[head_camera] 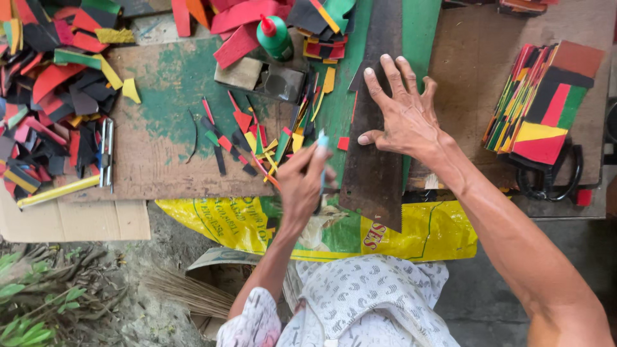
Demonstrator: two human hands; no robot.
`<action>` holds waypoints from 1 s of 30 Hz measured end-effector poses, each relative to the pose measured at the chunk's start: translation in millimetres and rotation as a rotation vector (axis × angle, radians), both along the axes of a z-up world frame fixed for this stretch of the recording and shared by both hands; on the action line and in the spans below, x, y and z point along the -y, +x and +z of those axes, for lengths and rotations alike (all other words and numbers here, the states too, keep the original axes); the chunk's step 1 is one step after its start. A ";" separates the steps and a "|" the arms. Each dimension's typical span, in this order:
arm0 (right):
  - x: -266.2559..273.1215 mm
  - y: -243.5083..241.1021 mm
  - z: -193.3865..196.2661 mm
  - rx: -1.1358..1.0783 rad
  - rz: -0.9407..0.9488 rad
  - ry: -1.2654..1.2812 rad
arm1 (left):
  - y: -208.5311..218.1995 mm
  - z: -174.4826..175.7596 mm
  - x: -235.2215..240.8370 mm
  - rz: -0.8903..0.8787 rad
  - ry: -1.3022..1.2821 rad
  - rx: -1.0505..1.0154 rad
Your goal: The person uses a utility knife to cut small rectangular pieces of multicolored foam on a wooden board. They repeatedly pick up foam sheets, align them, cut along the edges, and place the finished pieces into a stack on the right side of the table.
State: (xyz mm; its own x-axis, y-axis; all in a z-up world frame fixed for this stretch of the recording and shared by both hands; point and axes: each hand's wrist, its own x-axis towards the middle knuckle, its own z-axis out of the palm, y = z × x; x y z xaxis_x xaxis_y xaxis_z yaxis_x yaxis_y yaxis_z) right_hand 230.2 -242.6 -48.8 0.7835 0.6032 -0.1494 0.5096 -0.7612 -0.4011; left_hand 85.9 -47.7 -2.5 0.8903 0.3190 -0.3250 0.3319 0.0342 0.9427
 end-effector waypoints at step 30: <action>3.9 4.9 -2.0 0.067 0.005 0.024 | 130.2 -32.5 34.4 -0.222 0.414 -0.009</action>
State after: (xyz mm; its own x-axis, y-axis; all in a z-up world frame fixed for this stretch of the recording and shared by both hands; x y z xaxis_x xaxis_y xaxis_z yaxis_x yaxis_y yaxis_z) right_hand 235.1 -246.5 -50.8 0.7884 0.6097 -0.0818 0.5395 -0.7491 -0.3844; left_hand 216.1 -82.1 -35.0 0.9495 0.2255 -0.2181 0.2964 -0.4170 0.8592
